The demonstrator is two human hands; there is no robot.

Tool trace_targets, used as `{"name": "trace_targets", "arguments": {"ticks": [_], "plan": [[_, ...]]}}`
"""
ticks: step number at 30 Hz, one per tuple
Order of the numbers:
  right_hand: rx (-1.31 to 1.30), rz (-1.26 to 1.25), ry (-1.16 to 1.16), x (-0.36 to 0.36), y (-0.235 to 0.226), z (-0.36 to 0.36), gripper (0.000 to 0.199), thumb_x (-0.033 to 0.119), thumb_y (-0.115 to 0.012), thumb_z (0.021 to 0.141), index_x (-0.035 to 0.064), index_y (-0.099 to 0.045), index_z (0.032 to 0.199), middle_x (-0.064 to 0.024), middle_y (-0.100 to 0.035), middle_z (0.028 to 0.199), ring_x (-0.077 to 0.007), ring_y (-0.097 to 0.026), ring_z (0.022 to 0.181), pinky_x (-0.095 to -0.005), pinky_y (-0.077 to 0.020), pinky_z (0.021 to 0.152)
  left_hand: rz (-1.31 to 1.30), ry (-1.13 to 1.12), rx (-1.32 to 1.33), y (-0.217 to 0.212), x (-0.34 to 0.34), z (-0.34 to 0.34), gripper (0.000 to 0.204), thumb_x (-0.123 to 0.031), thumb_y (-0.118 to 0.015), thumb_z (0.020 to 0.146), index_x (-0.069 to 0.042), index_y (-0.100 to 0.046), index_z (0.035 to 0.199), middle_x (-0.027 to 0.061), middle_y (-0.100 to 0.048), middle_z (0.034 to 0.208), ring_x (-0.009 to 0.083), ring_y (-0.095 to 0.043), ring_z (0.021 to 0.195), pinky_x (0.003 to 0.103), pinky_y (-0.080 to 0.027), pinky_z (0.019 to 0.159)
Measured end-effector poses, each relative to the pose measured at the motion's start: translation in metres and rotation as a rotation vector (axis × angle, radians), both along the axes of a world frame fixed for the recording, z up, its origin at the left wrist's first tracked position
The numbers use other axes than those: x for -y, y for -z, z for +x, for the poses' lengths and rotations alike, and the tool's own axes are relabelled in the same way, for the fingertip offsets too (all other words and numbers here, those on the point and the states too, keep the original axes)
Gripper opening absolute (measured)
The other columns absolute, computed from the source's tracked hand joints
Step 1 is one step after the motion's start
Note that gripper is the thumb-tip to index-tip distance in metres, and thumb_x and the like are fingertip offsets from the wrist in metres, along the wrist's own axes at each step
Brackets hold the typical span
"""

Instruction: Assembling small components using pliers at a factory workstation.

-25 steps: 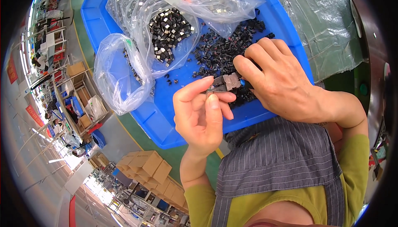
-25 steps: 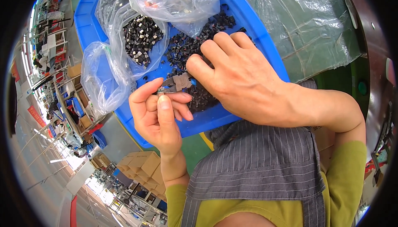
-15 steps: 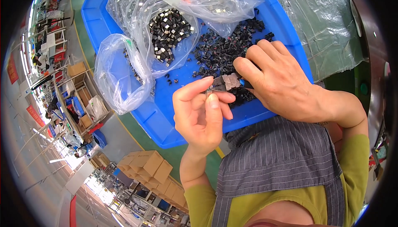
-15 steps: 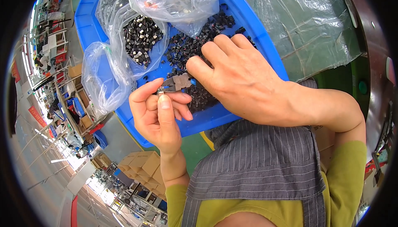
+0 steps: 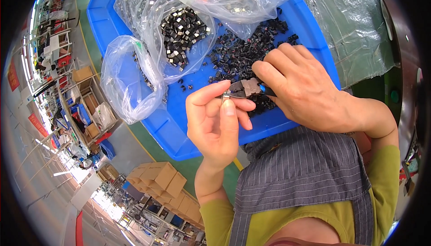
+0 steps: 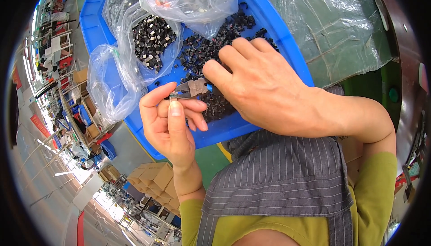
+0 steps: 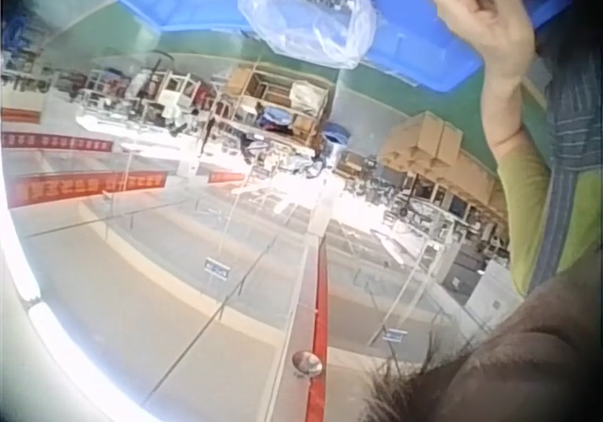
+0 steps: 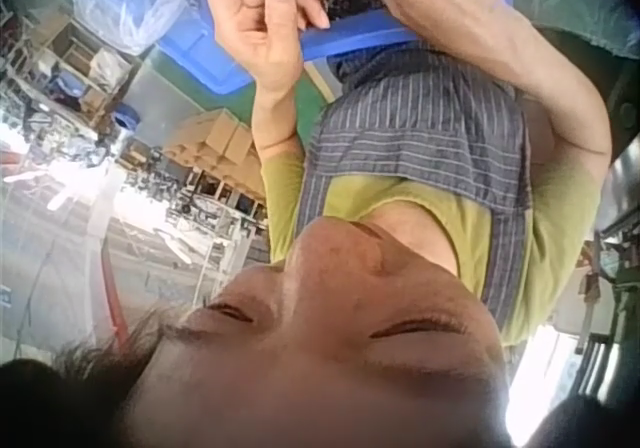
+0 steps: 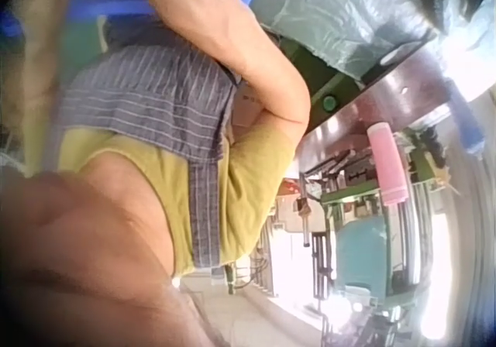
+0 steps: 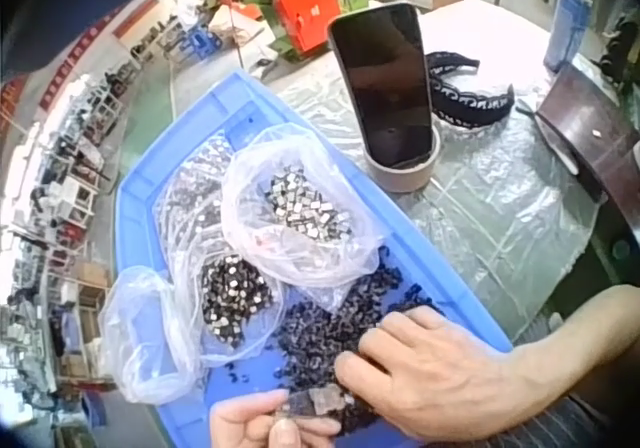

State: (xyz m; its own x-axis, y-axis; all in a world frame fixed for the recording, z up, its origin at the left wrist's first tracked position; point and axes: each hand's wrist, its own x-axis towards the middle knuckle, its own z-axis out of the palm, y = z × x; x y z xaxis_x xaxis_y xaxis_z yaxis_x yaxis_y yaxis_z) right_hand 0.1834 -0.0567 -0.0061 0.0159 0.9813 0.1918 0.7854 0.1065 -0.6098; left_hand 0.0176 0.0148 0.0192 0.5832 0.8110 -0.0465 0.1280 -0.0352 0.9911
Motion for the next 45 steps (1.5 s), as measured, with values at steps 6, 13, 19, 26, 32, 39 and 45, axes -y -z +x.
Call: {"name": "trace_targets", "arguments": {"ticks": [6,13,19,26,32,39,45], "plan": [[0.100,0.088,0.071,-0.0013,0.0022,-0.0017,0.020,0.008,-0.058,0.071,0.0056,-0.052,0.090,-0.0097,-0.051,0.084,-0.0263,-0.051,0.082,-0.0373,-0.0406,0.072,0.085,0.004,-0.038,0.0003,0.0028,-0.0002,0.025,-0.009,-0.046,0.095,0.003,-0.043,0.117,0.0156,-0.066,0.076,0.0105,-0.055,0.049,0.018,-0.038,0.047],[0.089,0.048,0.054,-0.0008,0.0009,-0.0016,0.019,0.008,-0.058,0.071,0.0057,-0.052,0.089,-0.0095,-0.050,0.083,-0.0259,-0.051,0.082,-0.0372,-0.0403,0.071,0.109,0.024,-0.035,0.0019,0.0024,-0.0013,0.026,-0.008,-0.046,0.095,0.003,-0.043,0.118,0.0159,-0.066,0.077,0.0106,-0.055,0.050,0.018,-0.039,0.047],[0.044,0.006,0.010,0.0003,-0.0008,0.0005,0.018,0.008,-0.059,0.073,0.0050,-0.051,0.089,-0.0092,-0.052,0.080,-0.0265,-0.053,0.078,-0.0372,-0.0410,0.068,0.081,0.016,-0.020,0.0004,0.0025,0.0003,0.026,-0.009,-0.046,0.095,0.003,-0.043,0.118,0.0165,-0.066,0.077,0.0116,-0.055,0.048,0.019,-0.039,0.046],[-0.347,-0.139,-0.129,0.0006,0.0021,0.0040,0.021,0.008,-0.064,0.076,0.0046,-0.052,0.093,-0.0110,-0.054,0.082,-0.0281,-0.055,0.079,-0.0382,-0.0416,0.068,-0.079,0.018,0.063,-0.0016,-0.0038,-0.0022,0.027,-0.013,-0.045,0.095,0.005,-0.043,0.116,0.0189,-0.066,0.075,0.0132,-0.053,0.044,0.020,-0.038,0.042],[-0.017,0.037,0.015,-0.0001,-0.0009,0.0021,0.022,0.007,-0.062,0.072,0.0058,-0.053,0.093,-0.0092,-0.052,0.083,-0.0264,-0.052,0.082,-0.0377,-0.0405,0.071,-0.090,0.001,0.053,-0.0047,-0.0033,-0.0016,0.027,-0.012,-0.046,0.095,0.004,-0.043,0.116,0.0188,-0.065,0.075,0.0132,-0.052,0.043,0.020,-0.038,0.042],[0.068,0.075,0.062,-0.0003,0.0005,0.0006,0.021,0.008,-0.059,0.070,0.0068,-0.054,0.091,-0.0081,-0.051,0.083,-0.0253,-0.051,0.082,-0.0370,-0.0392,0.071,-0.030,-0.004,0.036,-0.0022,-0.0014,-0.0013,0.026,-0.012,-0.046,0.096,0.004,-0.043,0.116,0.0166,-0.066,0.074,0.0121,-0.052,0.043,0.020,-0.038,0.042],[0.076,0.064,0.064,-0.0001,0.0003,0.0004,0.036,0.000,-0.063,0.064,0.0045,-0.055,0.099,-0.0082,-0.049,0.085,-0.0263,-0.049,0.081,-0.0365,-0.0383,0.072,0.016,0.011,0.036,0.0001,-0.0008,-0.0010,0.025,-0.011,-0.046,0.096,0.004,-0.043,0.116,0.0166,-0.066,0.074,0.0117,-0.052,0.043,0.019,-0.038,0.042]]}}
